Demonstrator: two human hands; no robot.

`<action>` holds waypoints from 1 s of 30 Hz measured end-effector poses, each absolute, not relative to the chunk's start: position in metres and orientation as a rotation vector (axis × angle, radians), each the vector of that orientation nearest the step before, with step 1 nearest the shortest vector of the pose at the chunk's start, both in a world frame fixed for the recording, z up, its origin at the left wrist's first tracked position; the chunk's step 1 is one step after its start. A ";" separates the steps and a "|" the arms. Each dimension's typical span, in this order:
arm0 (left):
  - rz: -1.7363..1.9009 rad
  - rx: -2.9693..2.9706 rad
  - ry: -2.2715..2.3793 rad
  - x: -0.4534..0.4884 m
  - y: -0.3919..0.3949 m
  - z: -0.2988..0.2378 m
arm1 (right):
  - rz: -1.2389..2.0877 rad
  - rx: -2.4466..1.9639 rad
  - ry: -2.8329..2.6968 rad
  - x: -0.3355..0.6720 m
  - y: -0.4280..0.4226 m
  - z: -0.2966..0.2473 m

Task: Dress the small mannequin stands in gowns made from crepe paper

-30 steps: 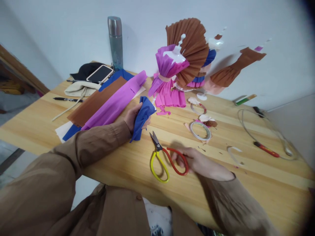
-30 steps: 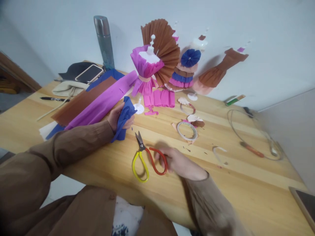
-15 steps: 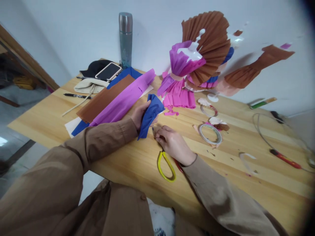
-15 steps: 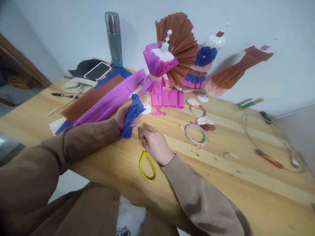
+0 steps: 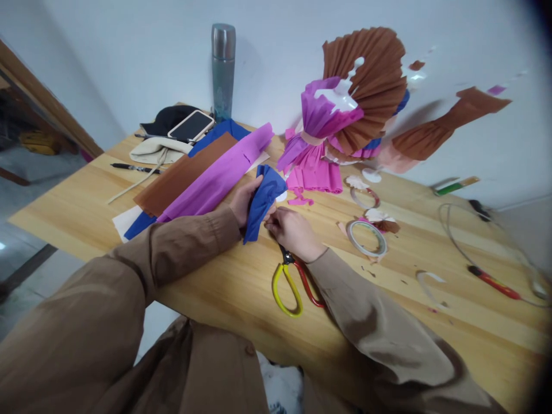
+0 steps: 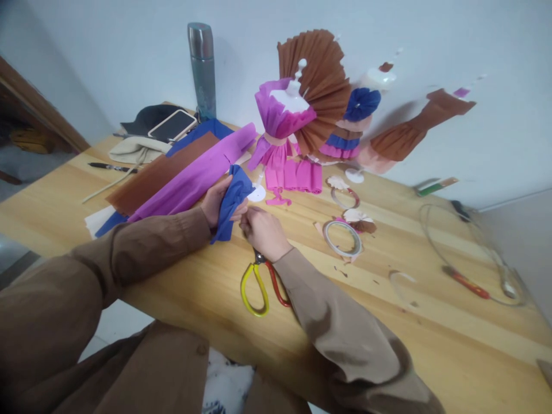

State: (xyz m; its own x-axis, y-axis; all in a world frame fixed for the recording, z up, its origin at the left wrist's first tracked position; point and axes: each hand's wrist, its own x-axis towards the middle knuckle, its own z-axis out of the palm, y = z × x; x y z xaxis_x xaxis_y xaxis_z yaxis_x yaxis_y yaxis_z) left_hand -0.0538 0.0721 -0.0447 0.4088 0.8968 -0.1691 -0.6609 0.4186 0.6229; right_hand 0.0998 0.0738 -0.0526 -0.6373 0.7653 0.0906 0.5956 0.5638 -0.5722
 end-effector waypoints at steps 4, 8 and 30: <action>1.018 0.510 0.526 -0.056 0.073 -0.046 | 0.734 -1.129 -2.359 0.117 0.084 -0.050; 1.016 0.537 0.535 -0.054 0.074 -0.046 | 0.748 -1.237 -2.159 0.168 0.096 -0.036; 0.981 0.504 0.584 -0.050 0.073 -0.043 | 0.145 -1.793 -2.011 0.323 0.051 -0.028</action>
State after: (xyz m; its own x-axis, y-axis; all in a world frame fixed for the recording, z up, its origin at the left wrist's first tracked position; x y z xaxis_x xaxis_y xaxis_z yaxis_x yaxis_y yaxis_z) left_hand -0.0501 0.0732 -0.0429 0.4289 0.8744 -0.2268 -0.6162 0.4668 0.6343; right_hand 0.3235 0.0510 -0.0284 -0.0630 0.9658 0.2515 0.9198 0.1540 -0.3610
